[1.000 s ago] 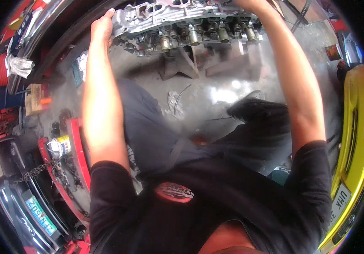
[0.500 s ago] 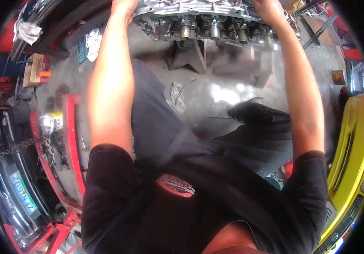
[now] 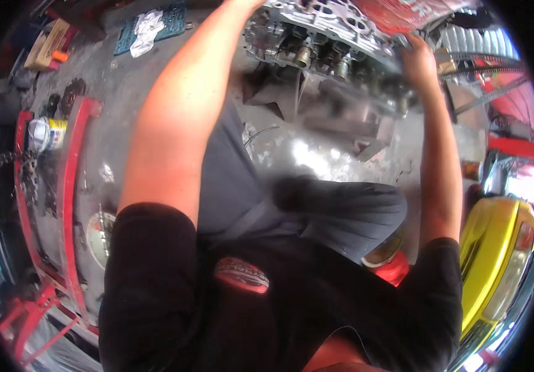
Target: Cleaning and installing valves into an engine cylinder head.
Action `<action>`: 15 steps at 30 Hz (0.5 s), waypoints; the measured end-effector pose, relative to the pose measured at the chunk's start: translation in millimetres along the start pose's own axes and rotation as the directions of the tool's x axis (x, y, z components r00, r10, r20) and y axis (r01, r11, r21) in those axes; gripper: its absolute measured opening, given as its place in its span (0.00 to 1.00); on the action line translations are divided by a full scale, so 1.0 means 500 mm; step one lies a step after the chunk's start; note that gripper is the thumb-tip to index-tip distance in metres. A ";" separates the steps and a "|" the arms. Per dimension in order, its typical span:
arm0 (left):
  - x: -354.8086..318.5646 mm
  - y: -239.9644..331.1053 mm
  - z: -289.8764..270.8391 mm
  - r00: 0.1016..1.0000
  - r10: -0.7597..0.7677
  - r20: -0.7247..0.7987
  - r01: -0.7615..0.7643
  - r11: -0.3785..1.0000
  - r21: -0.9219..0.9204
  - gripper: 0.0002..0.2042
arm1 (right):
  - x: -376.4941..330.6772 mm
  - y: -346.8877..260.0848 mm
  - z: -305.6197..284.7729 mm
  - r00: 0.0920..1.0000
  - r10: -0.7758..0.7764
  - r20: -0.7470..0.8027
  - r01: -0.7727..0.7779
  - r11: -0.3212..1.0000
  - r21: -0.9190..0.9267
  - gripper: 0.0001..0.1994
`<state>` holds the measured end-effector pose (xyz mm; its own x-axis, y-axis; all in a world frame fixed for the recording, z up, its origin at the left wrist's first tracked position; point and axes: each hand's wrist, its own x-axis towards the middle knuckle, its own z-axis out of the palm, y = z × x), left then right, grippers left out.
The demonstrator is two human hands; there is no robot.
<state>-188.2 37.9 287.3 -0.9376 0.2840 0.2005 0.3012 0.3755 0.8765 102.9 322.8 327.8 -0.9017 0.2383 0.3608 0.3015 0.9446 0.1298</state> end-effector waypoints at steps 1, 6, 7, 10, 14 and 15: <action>0.008 0.000 0.006 1.000 -0.006 -0.003 0.006 1.000 0.006 0.23 | 0.003 -0.004 -0.007 1.000 0.017 0.009 -0.017 0.997 0.074 0.23; 0.056 0.004 0.045 1.000 0.020 0.011 -0.022 0.975 0.221 0.22 | 0.049 -0.016 -0.037 0.967 -0.158 0.198 0.191 0.969 -0.159 0.19; 0.061 0.002 0.050 0.991 0.110 0.073 -0.129 0.933 0.337 0.21 | 0.065 -0.015 -0.042 0.963 -0.059 0.262 0.102 0.983 -0.154 0.21; 0.061 0.001 0.055 0.900 0.367 0.235 -0.428 0.648 0.630 0.17 | 0.126 -0.023 -0.036 0.972 0.052 0.231 -0.013 0.986 -0.167 0.25; 0.042 0.014 0.044 0.907 0.338 0.251 -0.415 0.616 0.670 0.14 | 0.261 -0.060 0.051 0.982 0.024 0.185 -0.098 0.910 0.402 0.20; 0.038 0.019 0.040 0.895 0.333 0.296 -0.441 0.560 0.701 0.13 | 0.297 -0.071 0.083 0.931 0.077 0.356 -0.242 0.861 0.448 0.19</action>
<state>-199.5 64.7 290.8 -0.6875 0.6406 0.3421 0.7037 0.7040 0.0958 -54.7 333.9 338.4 -0.9270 0.3747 0.0176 0.3389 0.8565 -0.3894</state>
